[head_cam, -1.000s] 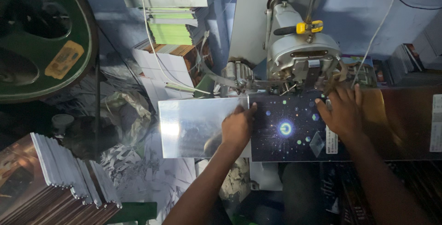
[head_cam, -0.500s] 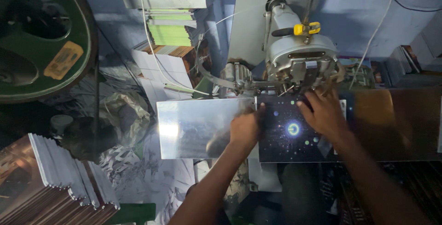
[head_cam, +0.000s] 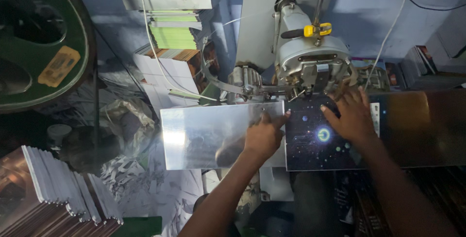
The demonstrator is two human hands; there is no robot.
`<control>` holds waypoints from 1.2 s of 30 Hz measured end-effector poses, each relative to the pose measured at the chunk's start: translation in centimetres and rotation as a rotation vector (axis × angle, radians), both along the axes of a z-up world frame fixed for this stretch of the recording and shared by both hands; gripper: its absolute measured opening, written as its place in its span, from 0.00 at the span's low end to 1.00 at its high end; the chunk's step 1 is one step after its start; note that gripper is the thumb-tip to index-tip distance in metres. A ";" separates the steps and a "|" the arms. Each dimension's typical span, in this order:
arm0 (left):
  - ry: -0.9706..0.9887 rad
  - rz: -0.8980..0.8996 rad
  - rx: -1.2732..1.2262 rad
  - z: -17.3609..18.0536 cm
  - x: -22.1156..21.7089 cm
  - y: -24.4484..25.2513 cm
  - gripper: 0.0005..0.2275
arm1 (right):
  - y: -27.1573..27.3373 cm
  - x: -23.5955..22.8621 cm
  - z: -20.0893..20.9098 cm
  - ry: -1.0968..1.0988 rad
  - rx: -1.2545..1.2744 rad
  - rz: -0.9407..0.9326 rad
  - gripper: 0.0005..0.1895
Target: The person repeatedly picks up a printed booklet, places it into a binding machine, and secures it with a wire. The finished booklets are stacked on the right side of the machine. The process is repeated multiple times throughout the clip.
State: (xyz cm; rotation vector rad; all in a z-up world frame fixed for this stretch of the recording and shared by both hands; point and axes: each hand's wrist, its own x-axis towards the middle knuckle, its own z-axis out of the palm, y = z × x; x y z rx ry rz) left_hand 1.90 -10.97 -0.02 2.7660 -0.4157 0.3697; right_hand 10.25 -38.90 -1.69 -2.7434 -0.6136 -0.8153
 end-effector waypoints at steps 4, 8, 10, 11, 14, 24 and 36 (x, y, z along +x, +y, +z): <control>0.036 0.011 0.021 0.3 -0.3 -0.5 0.27 | -0.8 0.2 -0.2 0.007 -0.022 -0.011 0.30; -0.013 0.011 0.050 0.1 -0.3 -0.6 0.29 | -0.8 0.1 -0.1 0.051 0.008 -0.005 0.31; -0.004 0.009 0.033 0.0 -0.4 -0.6 0.29 | -0.8 -0.1 -0.1 0.043 0.017 0.007 0.30; -0.002 0.008 0.025 0.0 -0.4 -0.6 0.28 | -0.8 -0.1 0.0 0.037 0.023 0.012 0.30; -0.001 0.014 0.026 -0.1 -0.5 -0.6 0.29 | -0.7 0.1 0.4 0.054 -0.020 -0.022 0.30; 0.028 0.013 0.046 -0.6 -0.2 -0.9 0.30 | -7.5 3.7 5.7 0.830 -0.045 -0.131 0.46; 0.028 -0.004 0.128 -0.6 -0.2 -1.3 0.29 | -9.1 -1.4 13.2 0.941 -0.036 -0.385 0.43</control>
